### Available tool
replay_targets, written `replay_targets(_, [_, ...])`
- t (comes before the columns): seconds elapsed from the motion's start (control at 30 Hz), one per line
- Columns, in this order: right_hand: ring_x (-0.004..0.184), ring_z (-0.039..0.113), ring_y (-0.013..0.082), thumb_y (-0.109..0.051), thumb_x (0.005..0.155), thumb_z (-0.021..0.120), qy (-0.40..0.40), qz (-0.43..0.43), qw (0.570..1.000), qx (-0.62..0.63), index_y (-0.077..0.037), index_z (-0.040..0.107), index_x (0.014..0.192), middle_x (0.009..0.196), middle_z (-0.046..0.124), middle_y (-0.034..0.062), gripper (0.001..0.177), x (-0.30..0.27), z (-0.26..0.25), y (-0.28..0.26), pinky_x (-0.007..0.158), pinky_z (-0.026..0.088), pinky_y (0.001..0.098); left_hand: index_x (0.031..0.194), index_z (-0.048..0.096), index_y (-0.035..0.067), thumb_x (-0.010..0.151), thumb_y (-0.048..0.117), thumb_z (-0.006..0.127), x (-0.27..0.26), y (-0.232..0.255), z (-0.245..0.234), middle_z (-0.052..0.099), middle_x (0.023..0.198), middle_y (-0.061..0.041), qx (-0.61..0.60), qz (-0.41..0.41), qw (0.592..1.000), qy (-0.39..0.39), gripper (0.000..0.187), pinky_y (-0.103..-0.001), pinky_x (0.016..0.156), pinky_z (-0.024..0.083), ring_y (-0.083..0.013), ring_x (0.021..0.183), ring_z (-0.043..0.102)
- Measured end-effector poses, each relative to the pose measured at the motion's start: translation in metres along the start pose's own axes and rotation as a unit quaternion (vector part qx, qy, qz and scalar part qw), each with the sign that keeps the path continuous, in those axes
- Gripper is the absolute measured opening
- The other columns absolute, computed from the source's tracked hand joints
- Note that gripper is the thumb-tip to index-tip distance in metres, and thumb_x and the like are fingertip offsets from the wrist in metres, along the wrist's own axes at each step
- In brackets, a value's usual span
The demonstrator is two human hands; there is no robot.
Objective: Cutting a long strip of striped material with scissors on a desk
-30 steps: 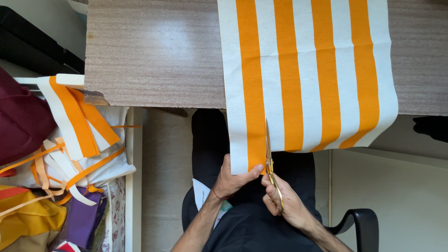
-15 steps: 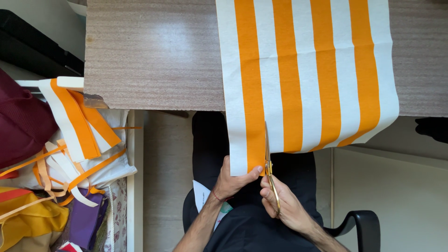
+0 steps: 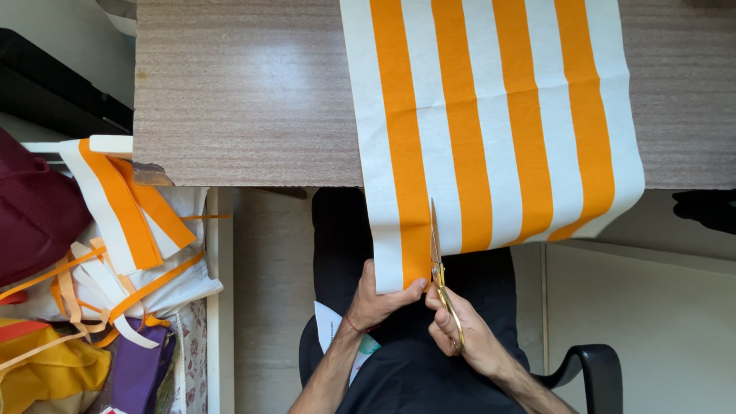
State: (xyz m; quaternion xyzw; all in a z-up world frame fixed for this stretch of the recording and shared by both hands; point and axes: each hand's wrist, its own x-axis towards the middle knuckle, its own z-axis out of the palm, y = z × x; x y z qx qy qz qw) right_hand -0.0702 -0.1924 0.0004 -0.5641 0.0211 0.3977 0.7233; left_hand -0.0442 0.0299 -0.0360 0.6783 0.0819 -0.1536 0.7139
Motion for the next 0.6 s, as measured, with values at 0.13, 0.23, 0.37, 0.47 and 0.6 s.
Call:
replay_targets(0.13, [0.046, 0.031, 0.005, -0.084, 0.099, 0.065, -0.008, -0.005, 1.0, -0.027, -0.015, 0.042, 0.105, 0.067, 0.028, -0.0065, 0.074, 0.0, 0.004, -0.011, 0.044, 0.018, 0.0238, 0.098, 0.085, 0.007, 0.09, 0.024, 0.096, -0.004, 0.003, -0.001, 0.083, 0.086, 0.001, 0.001, 0.007, 1.0, -0.013, 0.022, -0.028, 0.061, 0.059, -0.0082, 0.073, 0.074])
replay_targets(0.23, [0.046, 0.034, 0.0052, -0.08, 0.101, 0.067, -0.006, -0.005, 1.0, -0.019, -0.015, 0.042, 0.105, 0.076, 0.028, -0.0068, 0.07, 0.002, 0.001, -0.007, 0.044, 0.02, 0.0238, 0.099, 0.085, 0.006, 0.092, 0.023, 0.095, -0.003, 0.002, -0.002, 0.084, 0.087, 0.001, 0.0, 0.029, 0.999, -0.022, 0.021, -0.029, 0.062, 0.06, -0.0084, 0.074, 0.075])
replay_targets(0.37, [0.046, 0.034, 0.0057, -0.079, 0.101, 0.068, -0.003, -0.001, 1.0, -0.026, -0.013, 0.045, 0.107, 0.074, 0.029, -0.0063, 0.07, 0.002, 0.0, -0.007, 0.044, 0.02, 0.0244, 0.101, 0.085, 0.006, 0.094, 0.021, 0.094, -0.004, 0.002, -0.002, 0.084, 0.089, 0.0, -0.007, 0.047, 0.998, -0.03, 0.019, -0.028, 0.063, 0.06, -0.0087, 0.075, 0.075])
replay_targets(0.47, [0.046, 0.034, 0.0075, -0.074, 0.103, 0.069, -0.003, 0.001, 1.0, -0.021, -0.012, 0.048, 0.11, 0.076, 0.03, -0.006, 0.066, 0.003, -0.005, 0.0, 0.044, 0.02, 0.0257, 0.104, 0.085, 0.006, 0.094, 0.023, 0.095, -0.004, -0.001, -0.003, 0.085, 0.092, 0.0, -0.016, 0.043, 0.998, -0.035, 0.022, -0.028, 0.064, 0.061, -0.01, 0.077, 0.077])
replay_targets(0.6, [0.043, 0.034, 0.008, -0.068, 0.108, 0.066, 0.006, 0.015, 1.0, -0.018, -0.012, 0.048, 0.109, 0.067, 0.031, -0.0052, 0.058, 0.003, -0.004, 0.002, 0.042, 0.021, 0.026, 0.102, 0.084, 0.006, 0.094, 0.022, 0.094, -0.004, 0.001, -0.003, 0.084, 0.089, 0.0, -0.008, 0.043, 0.998, -0.033, 0.02, -0.028, 0.062, 0.06, -0.0097, 0.075, 0.076])
